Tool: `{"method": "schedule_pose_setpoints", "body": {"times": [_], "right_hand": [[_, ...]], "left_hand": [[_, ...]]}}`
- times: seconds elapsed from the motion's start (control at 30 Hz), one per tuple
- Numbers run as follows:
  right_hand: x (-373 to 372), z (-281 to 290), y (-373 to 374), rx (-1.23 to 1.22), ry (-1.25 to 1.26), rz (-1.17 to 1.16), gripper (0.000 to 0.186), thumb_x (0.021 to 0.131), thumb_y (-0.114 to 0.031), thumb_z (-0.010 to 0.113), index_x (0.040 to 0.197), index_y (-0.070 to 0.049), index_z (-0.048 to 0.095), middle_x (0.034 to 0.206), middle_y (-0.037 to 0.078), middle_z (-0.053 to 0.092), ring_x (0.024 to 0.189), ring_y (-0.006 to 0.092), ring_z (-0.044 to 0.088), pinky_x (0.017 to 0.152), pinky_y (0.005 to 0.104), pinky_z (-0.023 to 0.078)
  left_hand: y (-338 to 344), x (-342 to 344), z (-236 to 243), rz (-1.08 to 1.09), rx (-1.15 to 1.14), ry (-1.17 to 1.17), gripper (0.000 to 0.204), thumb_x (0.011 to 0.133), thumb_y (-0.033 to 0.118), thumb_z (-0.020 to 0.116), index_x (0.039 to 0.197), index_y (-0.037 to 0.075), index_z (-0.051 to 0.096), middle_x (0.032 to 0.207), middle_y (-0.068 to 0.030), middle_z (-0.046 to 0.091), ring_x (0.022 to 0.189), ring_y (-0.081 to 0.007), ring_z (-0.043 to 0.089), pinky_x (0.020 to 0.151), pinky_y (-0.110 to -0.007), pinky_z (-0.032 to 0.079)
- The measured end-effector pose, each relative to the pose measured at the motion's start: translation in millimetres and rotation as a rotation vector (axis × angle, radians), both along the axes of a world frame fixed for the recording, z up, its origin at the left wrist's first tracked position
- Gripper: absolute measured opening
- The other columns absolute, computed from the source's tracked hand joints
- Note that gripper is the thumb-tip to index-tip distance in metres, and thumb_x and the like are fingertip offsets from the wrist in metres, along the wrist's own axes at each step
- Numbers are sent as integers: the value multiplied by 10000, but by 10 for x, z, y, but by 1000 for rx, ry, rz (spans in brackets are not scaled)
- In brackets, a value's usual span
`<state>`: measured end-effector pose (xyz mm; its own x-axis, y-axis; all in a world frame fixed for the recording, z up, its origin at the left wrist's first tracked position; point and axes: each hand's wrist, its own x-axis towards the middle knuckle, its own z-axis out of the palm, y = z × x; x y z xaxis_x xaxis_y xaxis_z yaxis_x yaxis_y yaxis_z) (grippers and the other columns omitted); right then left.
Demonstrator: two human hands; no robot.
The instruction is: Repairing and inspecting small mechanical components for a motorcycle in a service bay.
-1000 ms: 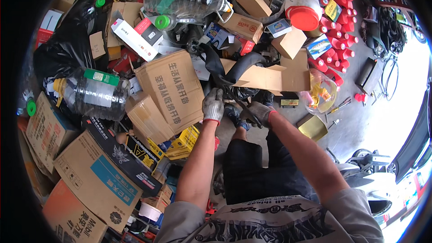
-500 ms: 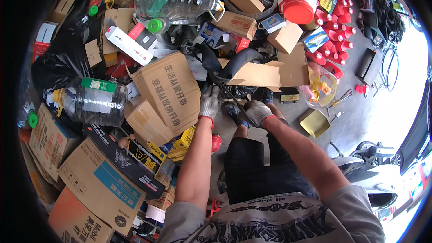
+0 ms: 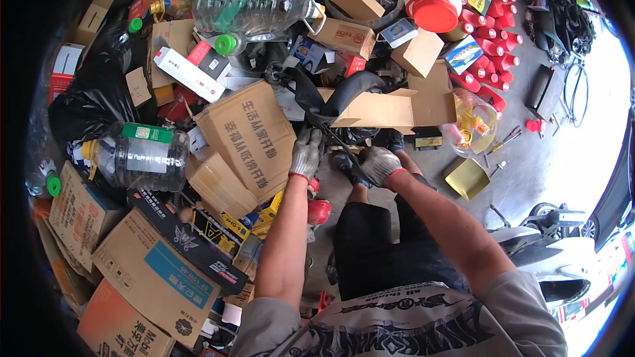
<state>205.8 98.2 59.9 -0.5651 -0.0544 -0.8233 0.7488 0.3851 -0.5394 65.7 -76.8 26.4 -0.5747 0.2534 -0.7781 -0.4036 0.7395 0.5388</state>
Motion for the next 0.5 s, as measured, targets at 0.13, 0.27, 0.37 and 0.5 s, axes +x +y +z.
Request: {"method": "schedule_pose_setpoints", "body": {"times": [0.13,0.27,0.37,0.5], "right_hand": [[74,-19,162,12,8,83,448,842,-427,496,1064,-90,690,1020,194,679,984,345,646,852,436,497],[125,-128,117,-46,122,71,446,835,-420,512,1054,-73,686,1012,205,675,982,349,644,843,431,501],[27,2,42,-156,102,10,542,847,-476,470,1131,-46,638,1092,239,640,1064,354,605,893,442,480],[257,-204,-137,-533,46,-295,755,861,-527,400,1436,-43,332,1447,247,367,1368,339,338,1092,484,325]], "left_hand": [[144,-128,184,92,138,-259,259,986,290,511,1138,109,618,729,68,553,561,-5,419,488,-182,349],[154,-227,280,291,283,-519,227,984,322,524,1003,118,621,660,70,522,506,-28,402,468,-197,330],[64,-203,307,207,197,-414,230,984,337,524,973,124,611,642,78,495,497,-29,385,467,-198,318],[27,-181,324,197,199,-406,234,988,344,514,985,131,612,648,79,486,510,-25,381,476,-191,307]]}}
